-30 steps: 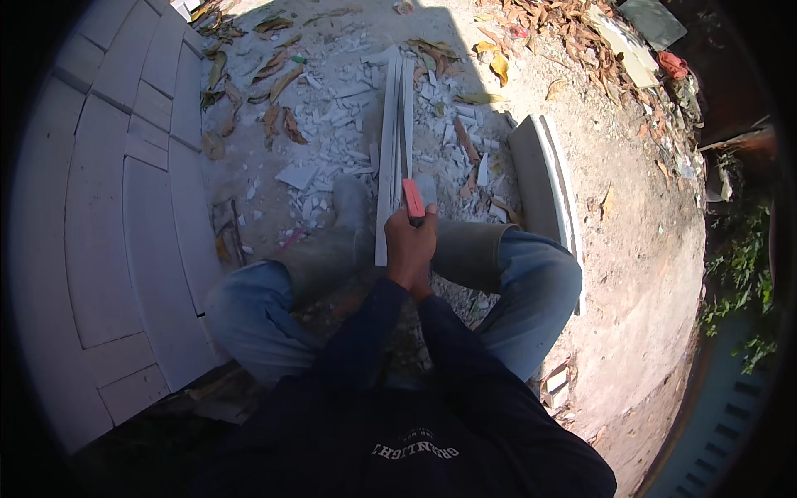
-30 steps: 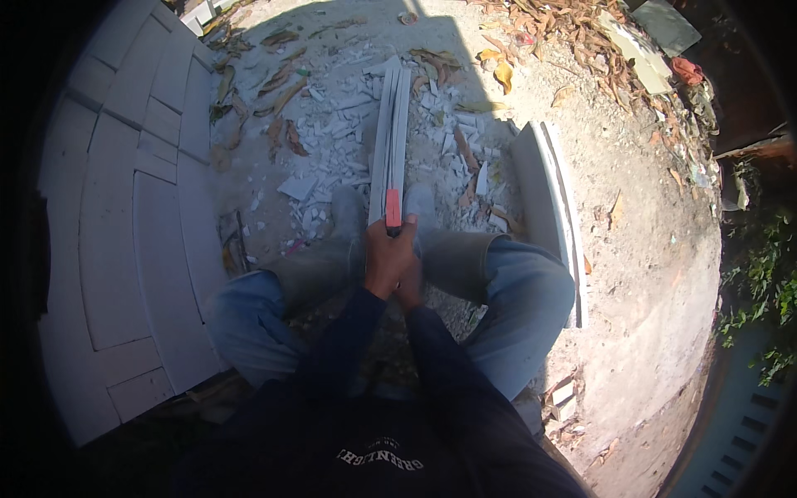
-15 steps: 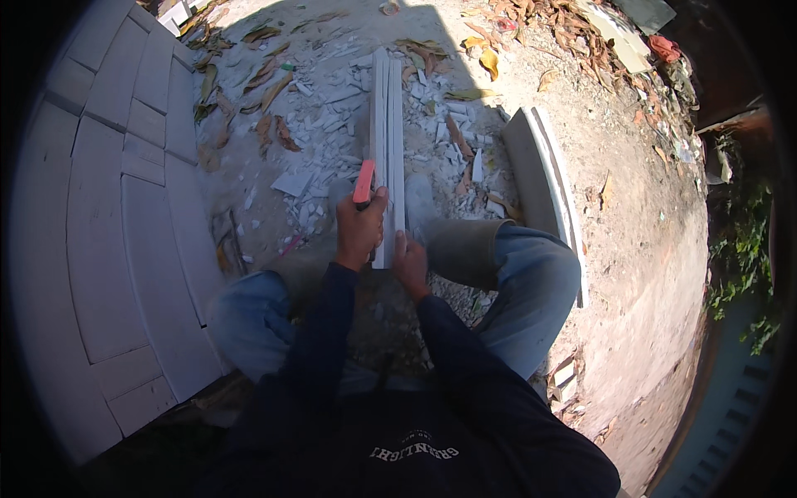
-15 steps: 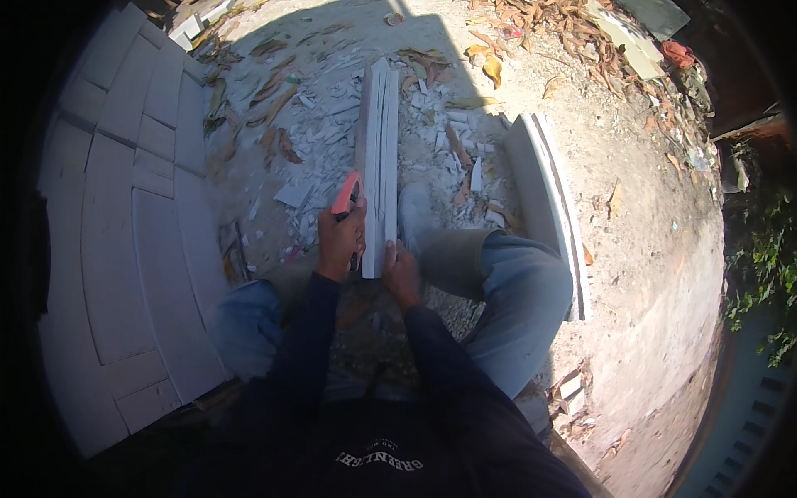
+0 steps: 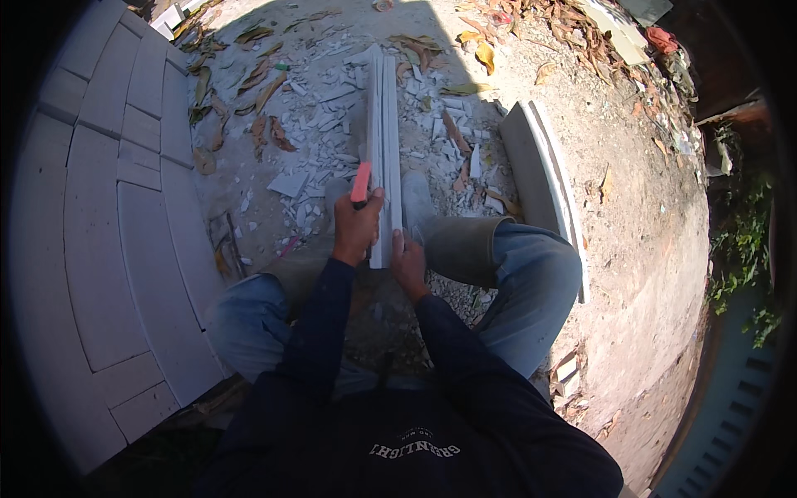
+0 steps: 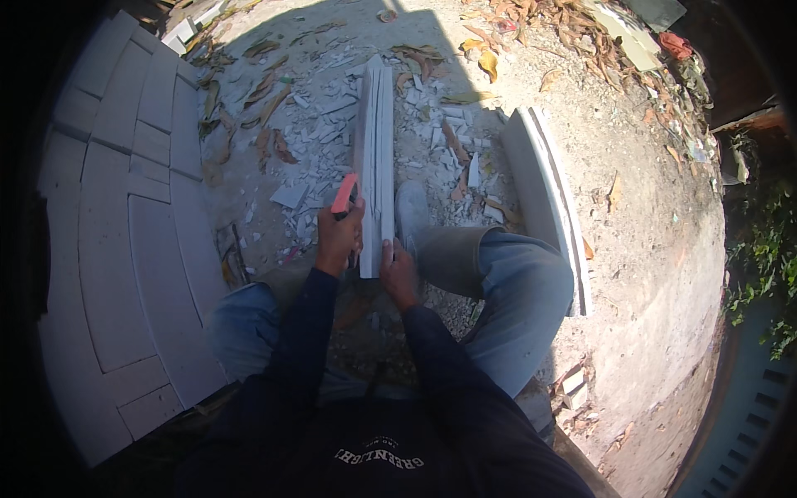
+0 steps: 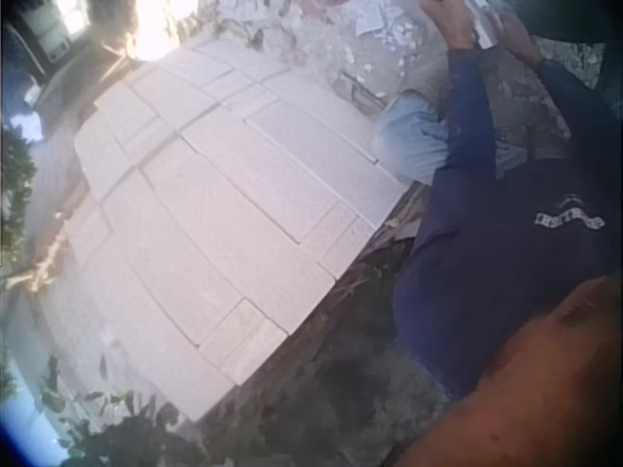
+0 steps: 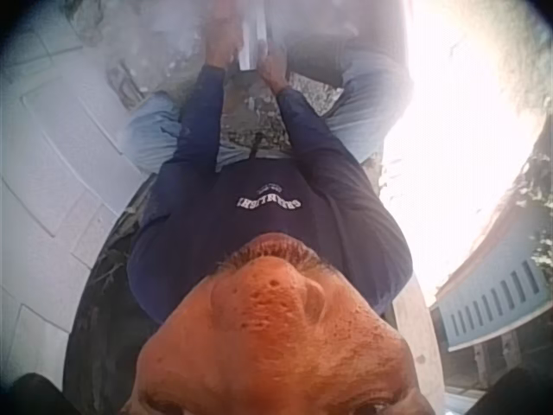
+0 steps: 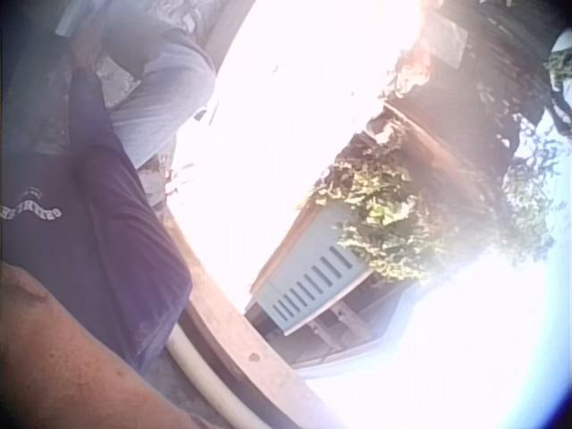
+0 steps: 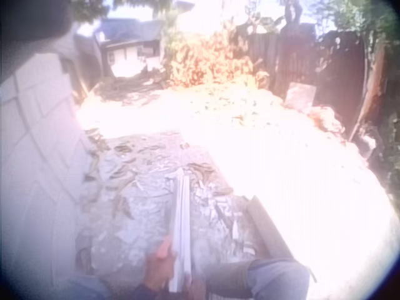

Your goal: The person sits on the ground and uses a hand saw to cut a long, white rectangular piece of material. They hold the material steady with one hand while sawing with the other, periodically adjusting their grip and the position of the material.

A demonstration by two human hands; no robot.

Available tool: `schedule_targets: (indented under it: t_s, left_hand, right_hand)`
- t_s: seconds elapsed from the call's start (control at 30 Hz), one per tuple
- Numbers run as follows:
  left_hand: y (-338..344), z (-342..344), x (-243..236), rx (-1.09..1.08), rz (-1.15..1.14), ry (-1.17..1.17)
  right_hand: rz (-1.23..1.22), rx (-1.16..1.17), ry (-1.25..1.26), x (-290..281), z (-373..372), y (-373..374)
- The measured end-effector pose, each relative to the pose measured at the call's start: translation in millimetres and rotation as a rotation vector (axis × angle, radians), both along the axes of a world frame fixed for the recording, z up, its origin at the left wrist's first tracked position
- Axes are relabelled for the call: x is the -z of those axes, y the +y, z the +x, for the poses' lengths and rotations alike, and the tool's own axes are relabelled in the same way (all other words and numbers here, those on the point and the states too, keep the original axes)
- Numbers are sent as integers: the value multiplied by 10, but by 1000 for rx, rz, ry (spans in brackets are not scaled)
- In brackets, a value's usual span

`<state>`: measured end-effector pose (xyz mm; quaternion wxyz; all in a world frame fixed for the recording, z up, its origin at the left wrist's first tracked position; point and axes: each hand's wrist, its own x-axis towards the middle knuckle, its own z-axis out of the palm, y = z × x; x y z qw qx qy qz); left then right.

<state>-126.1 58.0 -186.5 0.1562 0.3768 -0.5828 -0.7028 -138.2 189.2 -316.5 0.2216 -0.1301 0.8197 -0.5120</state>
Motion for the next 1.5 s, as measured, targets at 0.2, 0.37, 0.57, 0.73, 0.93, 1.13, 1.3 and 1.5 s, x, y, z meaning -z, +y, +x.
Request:
schedule_targets:
  t_s: [0.2, 0.37, 0.57, 0.73, 0.93, 1.13, 1.3, 1.5]
  left_hand:
    - [83, 2, 10, -30, 5, -31]
    - [103, 45, 37, -19, 12, 8]
    - [190, 67, 47, -30, 71, 0]
    - [-250, -407, -72, 9, 52, -70]
    - [-264, -598, 176, 145, -440, -170]
    - [-39, -727, 291, 122, -692, -245]
    - [-157, -340, 156, 38, 39, -146]
    - [240, 343, 41, 24, -146, -179]
  right_hand:
    - [-35, -7, 8, -56, -18, 0]
    - [-17, 31, 42, -6, -1, -16]
    - [-52, 4, 31, -21, -15, 4]
    - [-60, 28, 41, -112, 19, -25]
    - [-26, 49, 32, -2, 22, -16]
    - [-61, 61, 115, 103, -2, -49]
    - [31, -28, -77, -56, -24, 24]
    - [-17, -19, -15, -41, -19, 26]
